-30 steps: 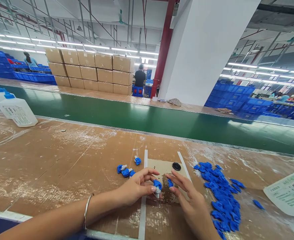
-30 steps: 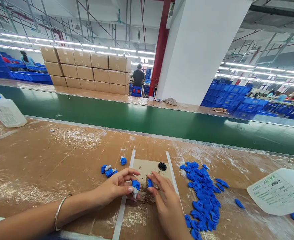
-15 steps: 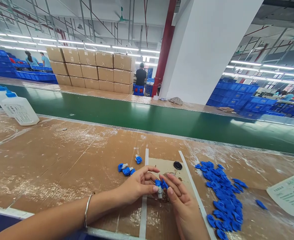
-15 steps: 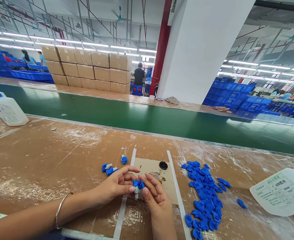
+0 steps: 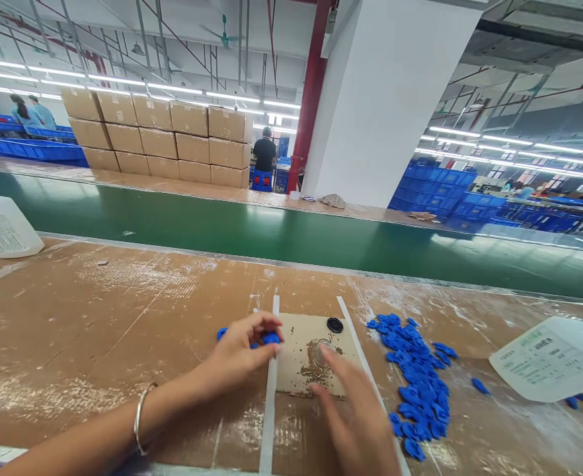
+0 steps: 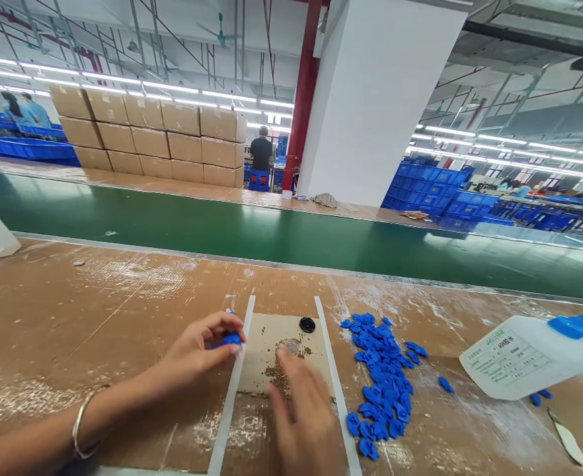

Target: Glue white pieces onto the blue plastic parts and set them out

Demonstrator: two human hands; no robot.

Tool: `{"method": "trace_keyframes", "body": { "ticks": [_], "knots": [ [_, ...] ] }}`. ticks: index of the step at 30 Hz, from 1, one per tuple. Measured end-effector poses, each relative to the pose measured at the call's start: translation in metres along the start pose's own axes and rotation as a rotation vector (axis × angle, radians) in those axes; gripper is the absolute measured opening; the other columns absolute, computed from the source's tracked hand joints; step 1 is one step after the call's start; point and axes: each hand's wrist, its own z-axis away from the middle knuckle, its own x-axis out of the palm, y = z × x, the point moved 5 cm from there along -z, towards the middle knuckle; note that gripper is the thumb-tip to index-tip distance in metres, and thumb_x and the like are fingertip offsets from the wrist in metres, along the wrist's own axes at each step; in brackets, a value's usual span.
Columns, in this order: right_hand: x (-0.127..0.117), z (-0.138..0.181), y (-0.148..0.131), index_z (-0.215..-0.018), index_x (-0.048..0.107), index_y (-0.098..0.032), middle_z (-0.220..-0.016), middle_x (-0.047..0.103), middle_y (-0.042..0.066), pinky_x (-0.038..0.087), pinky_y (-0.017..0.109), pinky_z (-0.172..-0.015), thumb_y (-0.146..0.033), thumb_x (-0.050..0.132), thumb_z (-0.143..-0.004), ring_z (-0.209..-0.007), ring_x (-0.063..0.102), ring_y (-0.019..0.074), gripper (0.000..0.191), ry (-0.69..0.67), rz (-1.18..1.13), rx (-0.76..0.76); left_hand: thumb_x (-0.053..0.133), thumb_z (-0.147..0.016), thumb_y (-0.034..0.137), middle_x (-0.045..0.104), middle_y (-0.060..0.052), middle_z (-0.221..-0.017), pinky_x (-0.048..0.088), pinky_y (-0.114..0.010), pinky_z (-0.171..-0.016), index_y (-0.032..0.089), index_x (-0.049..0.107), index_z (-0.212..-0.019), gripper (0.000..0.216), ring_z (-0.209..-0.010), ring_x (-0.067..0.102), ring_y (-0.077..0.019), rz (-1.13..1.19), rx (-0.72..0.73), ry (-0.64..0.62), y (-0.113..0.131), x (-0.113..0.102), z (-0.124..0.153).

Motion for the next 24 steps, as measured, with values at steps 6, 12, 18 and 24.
{"method": "trace_keyframes", "body": {
  "ticks": [6,12,18,24],
  "knots": [
    [-0.052,0.028,0.1,-0.088,0.064,-0.018,-0.086,0.066,0.01,0.048,0.043,-0.068,-0.035,0.031,-0.092,-0.075,0.061,0.0275,0.038,-0.204,0.568,0.189,0.043,-0.078,0.007,0.064,-0.008,-0.084,0.045,-0.036,-0.077,0.017,0.059,-0.084,0.019,-0.084,0.06,-0.0224,-0.983,-0.035,0.214,0.0,-0.083,-0.027],
    [-0.037,0.045,0.132,-0.084,0.067,-0.014,-0.087,0.067,0.014,0.052,0.04,-0.062,-0.021,0.024,-0.087,-0.07,0.065,0.0267,0.044,-0.458,0.597,0.328,0.05,-0.073,0.007,0.062,-0.009,-0.082,0.044,-0.037,-0.075,0.016,0.059,-0.071,0.013,-0.082,0.058,-0.0247,-1.097,-0.05,0.13,-0.018,-0.085,-0.033],
    [-0.017,0.033,0.126,-0.098,0.07,-0.012,-0.11,0.065,0.014,0.054,0.035,-0.08,-0.018,0.03,-0.084,-0.096,0.064,0.0267,0.043,-0.531,0.514,0.258,0.05,-0.086,0.024,0.059,-0.006,-0.107,0.041,-0.035,-0.09,0.022,0.06,-0.105,0.022,-0.102,0.053,-0.0221,-1.02,0.142,-0.106,-0.015,-0.043,-0.032],
    [-0.011,0.031,0.121,-0.094,0.072,-0.019,-0.11,0.066,0.008,0.056,0.03,-0.076,-0.028,0.033,-0.088,-0.099,0.064,0.0243,0.04,-0.546,0.405,0.211,0.057,-0.081,0.017,0.059,-0.005,-0.1,0.044,-0.03,-0.083,0.02,0.062,-0.1,0.02,-0.093,0.056,-0.0199,-0.931,0.191,-0.24,-0.019,-0.034,-0.033]
  ]
}}
